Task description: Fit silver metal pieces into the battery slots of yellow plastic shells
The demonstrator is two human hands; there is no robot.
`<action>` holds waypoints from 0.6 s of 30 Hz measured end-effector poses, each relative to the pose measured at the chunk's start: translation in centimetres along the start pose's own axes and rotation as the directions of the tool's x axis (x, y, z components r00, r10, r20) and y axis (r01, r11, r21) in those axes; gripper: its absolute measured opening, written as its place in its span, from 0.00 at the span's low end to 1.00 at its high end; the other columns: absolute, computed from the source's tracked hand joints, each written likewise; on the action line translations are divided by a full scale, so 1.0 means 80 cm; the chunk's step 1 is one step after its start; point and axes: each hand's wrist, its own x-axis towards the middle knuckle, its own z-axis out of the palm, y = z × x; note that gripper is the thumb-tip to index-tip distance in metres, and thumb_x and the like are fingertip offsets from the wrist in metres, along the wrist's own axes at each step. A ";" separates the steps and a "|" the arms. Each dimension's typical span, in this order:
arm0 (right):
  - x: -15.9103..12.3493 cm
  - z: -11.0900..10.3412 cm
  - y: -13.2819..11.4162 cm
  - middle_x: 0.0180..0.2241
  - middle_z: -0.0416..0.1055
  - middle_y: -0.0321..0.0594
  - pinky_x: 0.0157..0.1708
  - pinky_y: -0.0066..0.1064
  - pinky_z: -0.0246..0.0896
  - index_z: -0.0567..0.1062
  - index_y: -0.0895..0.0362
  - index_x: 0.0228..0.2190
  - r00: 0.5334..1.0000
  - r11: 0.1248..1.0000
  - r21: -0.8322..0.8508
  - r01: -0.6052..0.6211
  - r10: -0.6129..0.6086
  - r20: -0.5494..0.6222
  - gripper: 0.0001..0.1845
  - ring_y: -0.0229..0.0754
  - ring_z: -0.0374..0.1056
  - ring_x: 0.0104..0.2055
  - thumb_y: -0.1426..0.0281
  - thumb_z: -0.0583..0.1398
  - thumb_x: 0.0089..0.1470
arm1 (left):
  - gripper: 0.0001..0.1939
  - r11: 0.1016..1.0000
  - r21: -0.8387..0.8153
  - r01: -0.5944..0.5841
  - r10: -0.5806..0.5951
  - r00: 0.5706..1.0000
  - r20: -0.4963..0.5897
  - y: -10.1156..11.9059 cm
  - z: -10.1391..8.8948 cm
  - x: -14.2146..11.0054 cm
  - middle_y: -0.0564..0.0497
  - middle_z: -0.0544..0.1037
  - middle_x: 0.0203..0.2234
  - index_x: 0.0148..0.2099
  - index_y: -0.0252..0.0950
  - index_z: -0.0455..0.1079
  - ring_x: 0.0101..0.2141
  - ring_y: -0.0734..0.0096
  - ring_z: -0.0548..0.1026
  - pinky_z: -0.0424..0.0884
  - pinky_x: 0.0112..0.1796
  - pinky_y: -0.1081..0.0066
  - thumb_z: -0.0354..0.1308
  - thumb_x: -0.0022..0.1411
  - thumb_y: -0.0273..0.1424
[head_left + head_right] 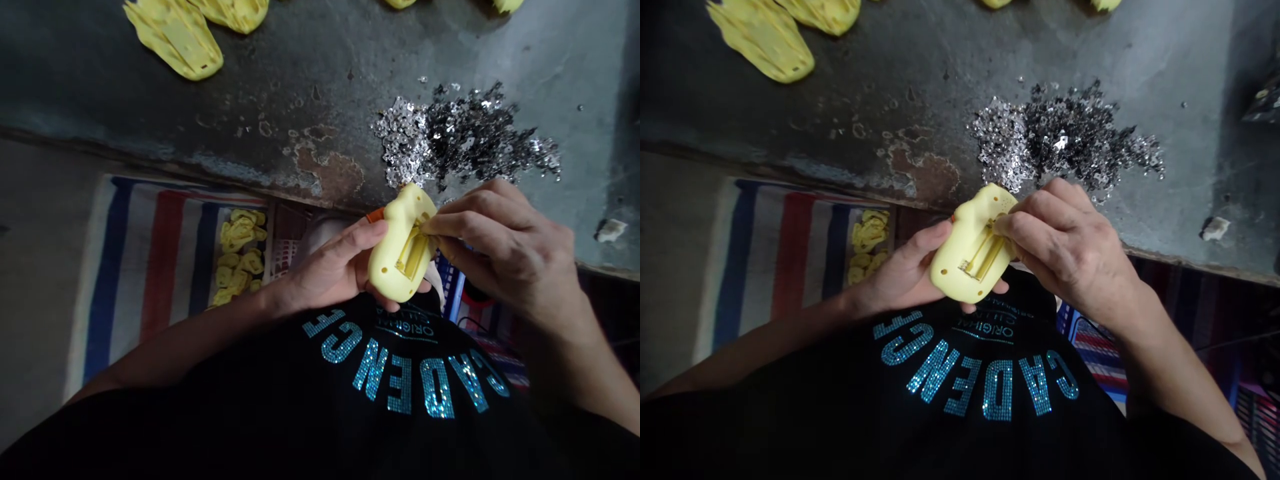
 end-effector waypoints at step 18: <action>-0.012 0.029 0.014 0.59 0.82 0.44 0.47 0.45 0.81 0.81 0.44 0.64 0.893 0.749 0.532 -0.395 0.449 0.030 0.29 0.52 0.81 0.52 0.54 0.77 0.67 | 0.39 0.974 0.144 -0.172 0.184 0.980 -0.076 -0.005 0.003 -0.004 0.45 0.91 0.54 0.73 0.45 0.76 0.47 0.57 0.91 0.85 0.40 0.70 0.84 0.65 0.47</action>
